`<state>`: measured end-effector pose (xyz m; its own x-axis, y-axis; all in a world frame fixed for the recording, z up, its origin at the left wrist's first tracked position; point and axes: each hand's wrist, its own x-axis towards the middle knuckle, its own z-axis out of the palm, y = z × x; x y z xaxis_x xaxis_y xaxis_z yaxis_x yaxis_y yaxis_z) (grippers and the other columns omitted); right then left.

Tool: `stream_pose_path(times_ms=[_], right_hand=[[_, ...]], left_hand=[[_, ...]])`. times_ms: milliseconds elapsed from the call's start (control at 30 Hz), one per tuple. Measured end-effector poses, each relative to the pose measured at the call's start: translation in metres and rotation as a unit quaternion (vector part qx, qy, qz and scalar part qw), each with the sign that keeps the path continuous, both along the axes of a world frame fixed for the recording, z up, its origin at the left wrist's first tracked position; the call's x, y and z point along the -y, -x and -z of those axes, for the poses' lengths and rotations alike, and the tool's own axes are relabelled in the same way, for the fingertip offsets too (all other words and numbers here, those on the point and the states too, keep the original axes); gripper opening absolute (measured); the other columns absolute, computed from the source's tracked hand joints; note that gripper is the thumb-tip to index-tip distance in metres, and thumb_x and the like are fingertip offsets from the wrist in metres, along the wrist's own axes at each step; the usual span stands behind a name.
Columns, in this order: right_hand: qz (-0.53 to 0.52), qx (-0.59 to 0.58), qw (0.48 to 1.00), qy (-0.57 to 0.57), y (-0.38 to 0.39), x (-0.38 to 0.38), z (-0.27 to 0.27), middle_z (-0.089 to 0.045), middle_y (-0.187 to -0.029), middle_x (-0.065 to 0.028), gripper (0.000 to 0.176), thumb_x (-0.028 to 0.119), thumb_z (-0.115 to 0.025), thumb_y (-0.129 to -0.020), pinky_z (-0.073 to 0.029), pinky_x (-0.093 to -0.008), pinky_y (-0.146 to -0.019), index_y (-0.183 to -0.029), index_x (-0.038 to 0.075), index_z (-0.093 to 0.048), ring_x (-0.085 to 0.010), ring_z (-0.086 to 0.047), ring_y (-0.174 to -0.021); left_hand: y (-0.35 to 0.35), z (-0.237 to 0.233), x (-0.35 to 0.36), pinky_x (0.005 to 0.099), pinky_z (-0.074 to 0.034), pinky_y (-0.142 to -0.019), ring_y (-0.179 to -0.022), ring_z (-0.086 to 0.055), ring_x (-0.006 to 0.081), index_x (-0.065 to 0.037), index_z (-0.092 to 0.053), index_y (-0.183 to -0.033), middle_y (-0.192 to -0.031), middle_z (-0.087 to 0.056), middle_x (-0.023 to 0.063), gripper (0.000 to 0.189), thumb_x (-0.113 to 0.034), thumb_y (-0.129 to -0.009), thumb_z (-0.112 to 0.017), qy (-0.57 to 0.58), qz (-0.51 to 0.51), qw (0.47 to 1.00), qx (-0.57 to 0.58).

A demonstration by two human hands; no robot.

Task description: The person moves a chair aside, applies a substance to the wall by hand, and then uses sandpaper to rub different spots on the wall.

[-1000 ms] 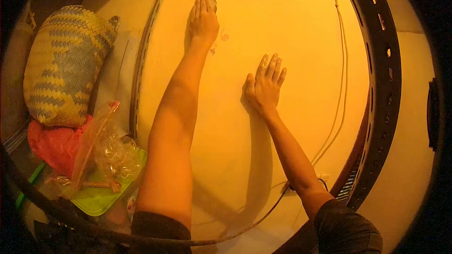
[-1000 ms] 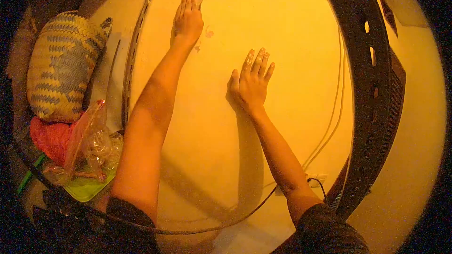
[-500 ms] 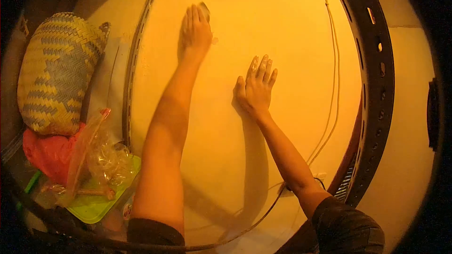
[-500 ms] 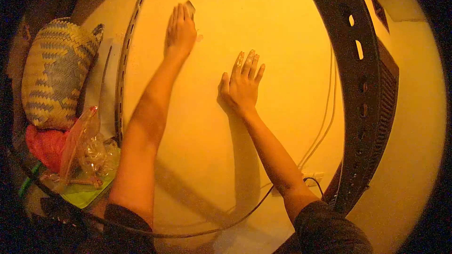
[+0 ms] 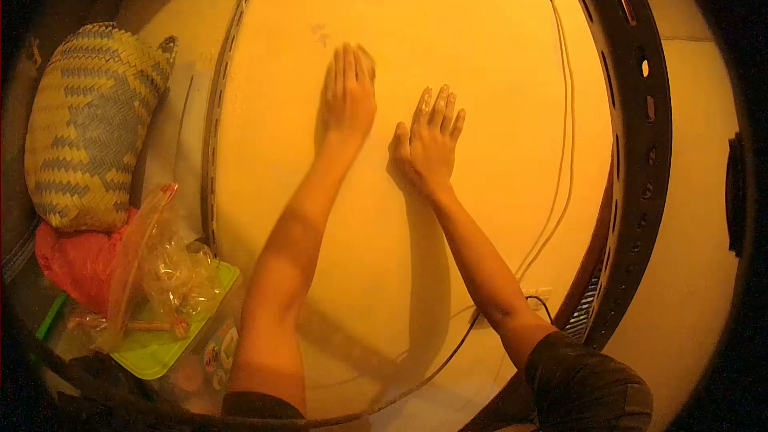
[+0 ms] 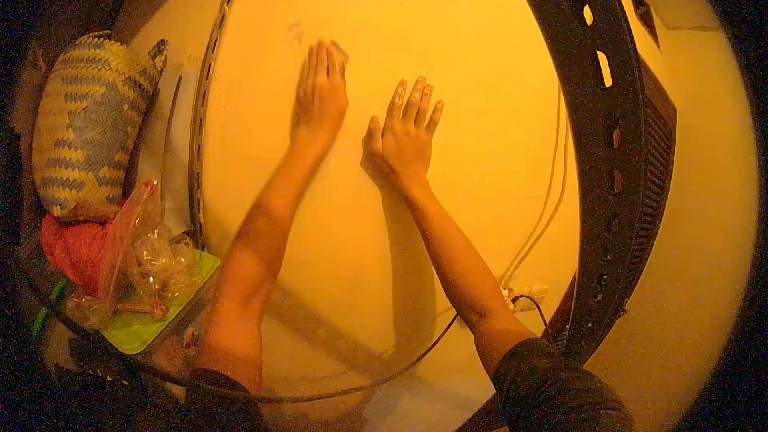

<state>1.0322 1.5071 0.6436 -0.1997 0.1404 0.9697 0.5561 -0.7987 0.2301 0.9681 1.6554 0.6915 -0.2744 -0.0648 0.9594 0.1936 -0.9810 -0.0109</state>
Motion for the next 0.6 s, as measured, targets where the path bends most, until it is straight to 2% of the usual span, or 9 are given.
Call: stream_pose_path(times_ms=[67, 167, 300, 400, 467, 533, 600], right_hand=[[0.013, -0.011, 1.000, 0.003, 0.001, 0.000, 0.000, -0.022, -0.161, -0.0352, 0.077, 0.044, -0.041, -0.099, -0.004, -0.0622, -0.123, -0.155, -0.007, -0.029, -0.0464, -0.015, -0.153], [0.020, -0.006, 1.000, 0.002, -0.004, -0.001, -0.001, -0.022, -0.161, -0.0348, 0.077, 0.044, -0.040, -0.099, -0.003, -0.0617, -0.123, -0.156, -0.007, -0.028, -0.0455, -0.015, -0.154], [0.011, -0.016, 1.000, 0.010, 0.003, 0.000, 0.002, -0.022, -0.161, -0.0347, 0.077, 0.044, -0.039, -0.099, -0.003, -0.0610, -0.123, -0.156, -0.007, -0.029, -0.0451, -0.015, -0.154], [0.009, -0.010, 1.000, 0.005, 0.002, 0.001, 0.002, -0.022, -0.161, -0.0348, 0.077, 0.044, -0.038, -0.099, -0.003, -0.0607, -0.123, -0.156, -0.007, -0.029, -0.0451, -0.015, -0.154], [0.015, -0.015, 1.000, 0.008, 0.005, 0.002, 0.001, -0.022, -0.161, -0.0347, 0.077, 0.044, -0.038, -0.098, -0.004, -0.0606, -0.123, -0.155, -0.007, -0.029, -0.0450, -0.015, -0.154], [0.006, -0.013, 1.000, 0.004, 0.006, 0.003, 0.002, -0.022, -0.161, -0.0345, 0.077, 0.044, -0.039, -0.098, -0.004, -0.0606, -0.123, -0.155, -0.007, -0.029, -0.0449, -0.015, -0.154], [0.002, -0.014, 1.000, 0.004, 0.004, 0.000, 0.000, -0.022, -0.161, -0.0342, 0.077, 0.044, -0.039, -0.098, -0.004, -0.0606, -0.123, -0.155, -0.007, -0.029, -0.0448, -0.014, -0.154]], left_hand=[[-0.005, -0.061, -0.018, 0.0463, -0.031, -0.122, -0.146, -0.038, 0.0382, 0.012, -0.040, -0.147, -0.158, -0.037, 0.0260, 0.052, -0.013, -0.102, -0.044, 0.012, 0.017, 0.999, 0.029], [0.000, -0.078, -0.009, 0.0464, -0.031, -0.122, -0.147, -0.037, 0.0372, 0.011, -0.041, -0.147, -0.158, -0.038, 0.0246, 0.052, -0.013, -0.101, -0.044, 0.051, -0.038, 0.998, 0.024], [-0.015, 0.031, 0.014, 0.0451, -0.030, -0.123, -0.148, -0.036, 0.0359, 0.011, -0.040, -0.148, -0.159, -0.037, 0.0231, 0.054, -0.006, -0.097, -0.049, 0.013, -0.044, 0.999, 0.001], [-0.007, 0.084, 0.009, 0.0443, -0.030, -0.123, -0.148, -0.036, 0.0365, 0.011, -0.040, -0.148, -0.160, -0.036, 0.0237, 0.056, -0.004, -0.095, -0.051, 0.038, -0.034, 0.998, -0.042], [-0.004, 0.062, -0.001, 0.0440, -0.030, -0.123, -0.148, -0.036, 0.0365, 0.011, -0.040, -0.148, -0.159, -0.037, 0.0240, 0.056, -0.006, -0.096, -0.052, 0.043, -0.055, 0.997, -0.023], [0.002, 0.017, -0.013, 0.0437, -0.030, -0.123, -0.148, -0.036, 0.0365, 0.011, -0.040, -0.148, -0.159, -0.037, 0.0244, 0.056, -0.008, -0.096, -0.052, 0.045, -0.075, 0.996, 0.003], [0.010, -0.042, -0.029, 0.0433, -0.028, -0.124, -0.148, -0.036, 0.0365, 0.011, -0.039, -0.148, -0.158, -0.038, 0.0251, 0.056, -0.011, -0.098, -0.053, 0.060, -0.009, 0.996, 0.064]])
